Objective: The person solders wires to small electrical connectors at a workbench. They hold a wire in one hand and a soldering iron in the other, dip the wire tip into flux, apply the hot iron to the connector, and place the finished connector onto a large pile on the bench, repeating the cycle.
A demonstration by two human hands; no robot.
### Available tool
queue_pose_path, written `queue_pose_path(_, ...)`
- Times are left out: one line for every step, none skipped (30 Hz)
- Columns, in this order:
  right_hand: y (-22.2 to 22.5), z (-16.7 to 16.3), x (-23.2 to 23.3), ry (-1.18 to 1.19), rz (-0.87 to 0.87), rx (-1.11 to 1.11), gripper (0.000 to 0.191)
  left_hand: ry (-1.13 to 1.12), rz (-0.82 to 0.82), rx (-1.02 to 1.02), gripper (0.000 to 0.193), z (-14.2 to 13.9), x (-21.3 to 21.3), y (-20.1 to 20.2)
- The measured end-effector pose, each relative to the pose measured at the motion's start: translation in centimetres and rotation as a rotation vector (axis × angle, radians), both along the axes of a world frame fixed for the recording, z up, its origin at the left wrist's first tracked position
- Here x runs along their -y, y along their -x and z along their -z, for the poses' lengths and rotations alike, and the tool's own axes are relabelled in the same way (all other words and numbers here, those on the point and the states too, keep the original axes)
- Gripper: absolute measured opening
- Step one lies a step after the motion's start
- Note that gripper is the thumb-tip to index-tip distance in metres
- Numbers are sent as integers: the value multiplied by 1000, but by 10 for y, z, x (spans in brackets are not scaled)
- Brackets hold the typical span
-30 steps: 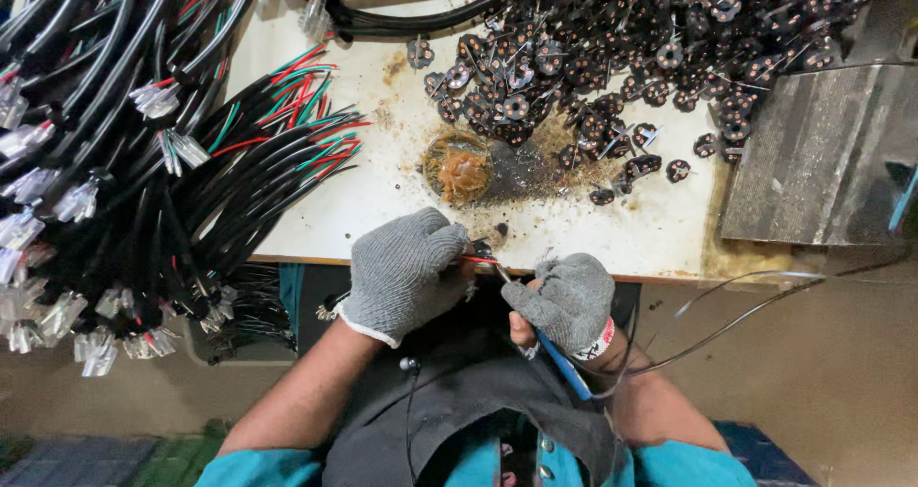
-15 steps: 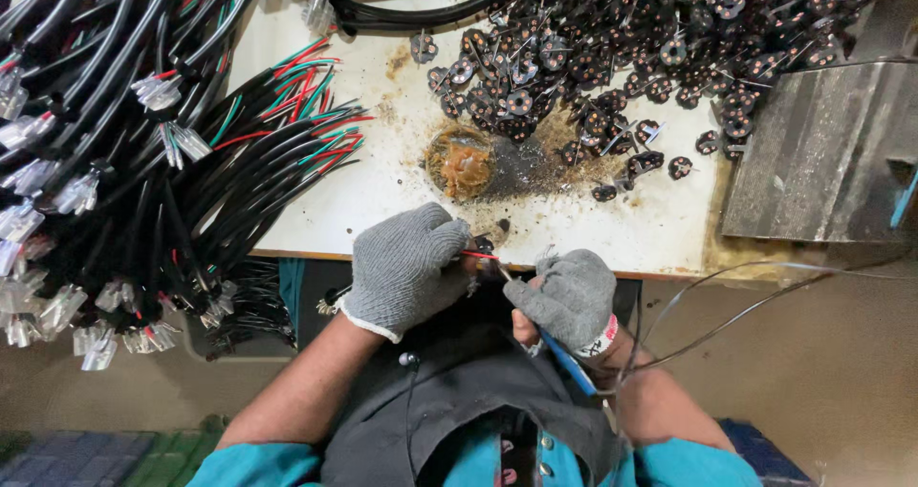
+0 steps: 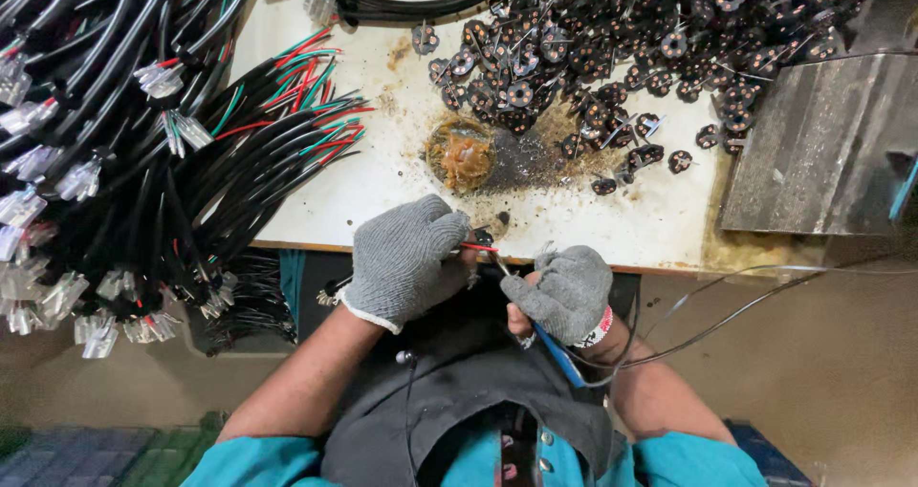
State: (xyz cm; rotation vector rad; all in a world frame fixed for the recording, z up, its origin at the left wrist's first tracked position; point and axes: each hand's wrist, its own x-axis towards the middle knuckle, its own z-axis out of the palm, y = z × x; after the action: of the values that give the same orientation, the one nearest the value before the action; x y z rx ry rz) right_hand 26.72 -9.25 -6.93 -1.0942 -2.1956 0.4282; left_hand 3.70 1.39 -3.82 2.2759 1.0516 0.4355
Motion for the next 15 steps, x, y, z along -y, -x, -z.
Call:
queue_pose_path(0, 0, -2, -44, -12, 9, 41, -3, 0, 16, 21, 1, 0, 0)
queue_pose_path(0, 0, -3, -90, -24, 18, 43, -3, -2, 17, 21, 1, 0, 0)
queue_pose_path(1, 0, -4, -136, -37, 27, 44, -3, -5, 17, 20, 1, 0, -1)
queue_pose_path(1, 0, -3, -131, -43, 16, 41, -2, -10, 15, 20, 1, 0, -1)
queue_pose_path(2, -1, -1, -124, -49, 2, 38, -9, -13, 18, 20, 2, 0, -1)
queue_pose_path(3, -1, 1, -113, -53, -13, 35, -13, -16, 20, 20, 2, 0, -1)
queue_pose_path(5, -3, 5, 245, 74, -241, 21, -14, -17, 22, 20, 2, 1, -1)
queue_pose_path(8, -4, 11, 605, 202, -465, 9, -9, -15, 12, 20, 2, 1, -1)
queue_pose_path(8, -5, 14, 964, 330, -686, 14, -7, -13, 4, 21, 2, 1, -1)
queue_pose_path(8, -3, 15, 611, 286, -517, 9, -7, -11, -2, 22, 3, 1, -1)
queue_pose_path(7, -1, 14, 259, 233, -341, 12, -6, -13, -1, 21, 3, 2, -1)
queue_pose_path(6, 2, 11, -91, 173, -160, 19, -7, -17, 0, 20, 4, 2, -1)
queue_pose_path(6, 4, 11, -59, 222, -156, 19, -7, -21, 0, 19, 4, 2, -1)
queue_pose_path(7, 4, 10, -24, 271, -152, 19, -12, -19, -6, 19, 4, 2, -1)
queue_pose_path(8, 4, 10, 13, 319, -147, 20, -15, -18, -12, 19, 4, 2, -2)
